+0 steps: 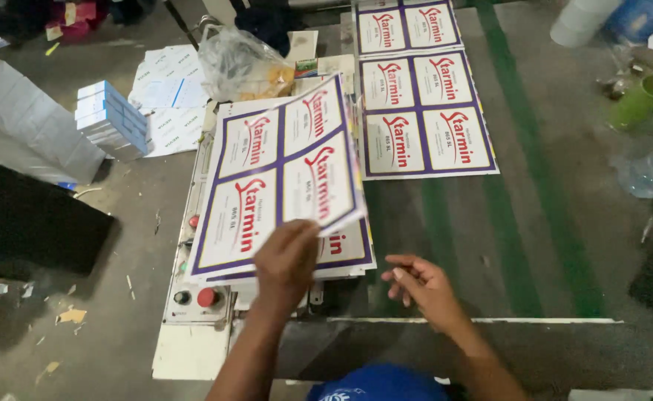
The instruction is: Sorting and inspecting stacks of printed herbicide labels on a production floor table.
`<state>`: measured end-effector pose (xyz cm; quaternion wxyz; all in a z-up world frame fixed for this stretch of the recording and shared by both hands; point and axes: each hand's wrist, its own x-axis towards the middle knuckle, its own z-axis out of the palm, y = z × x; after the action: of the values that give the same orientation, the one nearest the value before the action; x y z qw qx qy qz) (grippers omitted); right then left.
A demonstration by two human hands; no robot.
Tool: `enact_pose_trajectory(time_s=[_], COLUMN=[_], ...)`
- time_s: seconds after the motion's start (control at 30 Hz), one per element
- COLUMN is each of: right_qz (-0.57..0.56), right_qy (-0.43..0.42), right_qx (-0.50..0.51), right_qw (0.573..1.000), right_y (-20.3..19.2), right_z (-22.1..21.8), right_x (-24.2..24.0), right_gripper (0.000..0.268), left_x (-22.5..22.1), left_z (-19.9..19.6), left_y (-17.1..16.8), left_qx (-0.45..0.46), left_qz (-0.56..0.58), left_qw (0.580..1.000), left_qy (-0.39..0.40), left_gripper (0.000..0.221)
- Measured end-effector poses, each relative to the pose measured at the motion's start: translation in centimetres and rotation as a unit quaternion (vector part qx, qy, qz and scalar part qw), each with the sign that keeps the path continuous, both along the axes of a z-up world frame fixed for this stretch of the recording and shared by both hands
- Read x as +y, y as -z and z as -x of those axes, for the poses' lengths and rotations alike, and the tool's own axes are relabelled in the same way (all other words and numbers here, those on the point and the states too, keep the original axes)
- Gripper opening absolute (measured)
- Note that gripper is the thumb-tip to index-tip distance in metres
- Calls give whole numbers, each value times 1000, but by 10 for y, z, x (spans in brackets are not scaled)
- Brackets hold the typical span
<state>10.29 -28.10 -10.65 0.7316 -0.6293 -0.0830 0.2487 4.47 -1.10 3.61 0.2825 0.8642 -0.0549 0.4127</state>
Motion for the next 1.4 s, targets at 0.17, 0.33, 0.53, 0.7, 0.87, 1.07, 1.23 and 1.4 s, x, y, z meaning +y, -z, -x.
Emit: enact_pose_trajectory(time_s=[0.17, 0.33, 0.53, 0.7, 0.87, 1.07, 1.23, 1.4], right_qz=[-72, -70, 14, 109, 167, 157, 56, 24], right_qy=[-57, 90, 245, 325, 332, 307, 286, 263], right_qx=[-35, 100, 79, 88, 58, 78, 63, 27], right_qw=[995, 988, 966, 935, 927, 936, 955, 964], right_y=[18, 39, 35, 62, 70, 60, 78, 82], right_z=[1, 5, 3, 5, -1, -31, -82, -141], right_x=[11, -8, -80, -148, -173, -140, -113, -98], right_gripper=[34, 29, 22, 17, 18, 23, 25, 28], left_x=[-64, -79, -25, 10, 24, 22, 25, 43], left_z=[3, 12, 12, 24, 27, 28, 26, 29], left_y=[44, 36, 53, 40, 52, 35, 18, 22], left_qx=[62, 98, 168, 225, 264, 221, 261, 308], left_qz=[-104, -147, -118, -156, -181, -106, -40, 11], left_qw=[985, 974, 972, 959, 946, 969, 964, 951], left_qy=[125, 145, 114, 73, 44, 27, -9, 8], left_gripper=[29, 31, 33, 55, 28, 11, 13, 17])
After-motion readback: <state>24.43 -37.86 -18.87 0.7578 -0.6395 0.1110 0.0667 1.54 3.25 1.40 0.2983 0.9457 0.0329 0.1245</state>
